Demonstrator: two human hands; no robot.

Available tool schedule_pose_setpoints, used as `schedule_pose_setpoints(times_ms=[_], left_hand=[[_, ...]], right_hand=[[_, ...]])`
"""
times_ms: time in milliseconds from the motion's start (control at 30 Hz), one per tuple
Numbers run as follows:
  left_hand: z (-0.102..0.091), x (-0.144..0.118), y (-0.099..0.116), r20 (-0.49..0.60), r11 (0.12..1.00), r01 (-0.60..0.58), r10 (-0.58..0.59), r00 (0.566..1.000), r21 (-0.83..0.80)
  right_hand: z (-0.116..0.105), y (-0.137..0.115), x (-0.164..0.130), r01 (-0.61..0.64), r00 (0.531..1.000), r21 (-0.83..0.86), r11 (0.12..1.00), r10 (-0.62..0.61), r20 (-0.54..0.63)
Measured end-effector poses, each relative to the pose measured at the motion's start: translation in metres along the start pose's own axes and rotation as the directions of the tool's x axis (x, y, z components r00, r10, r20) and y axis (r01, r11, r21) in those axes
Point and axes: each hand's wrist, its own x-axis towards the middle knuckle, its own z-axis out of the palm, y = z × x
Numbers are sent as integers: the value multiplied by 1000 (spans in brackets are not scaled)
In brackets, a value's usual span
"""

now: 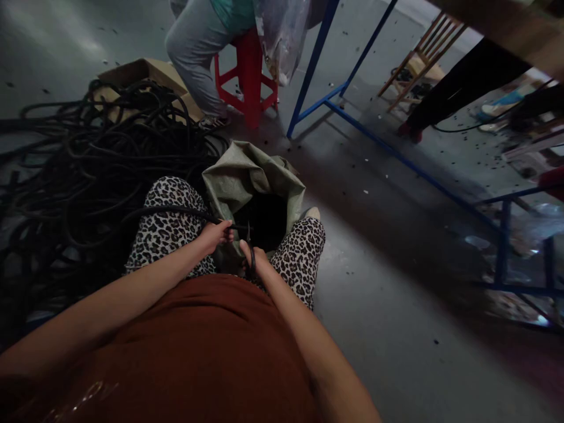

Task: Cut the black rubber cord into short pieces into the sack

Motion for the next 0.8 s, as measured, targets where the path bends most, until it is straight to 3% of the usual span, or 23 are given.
schedule_pose_setpoints(times_ms=[800], left_hand=[[-1,4,-2,-22,999,-25,26,999,37]], right_hand=[[-1,-3,-5,27,999,-21,999,-26,27]])
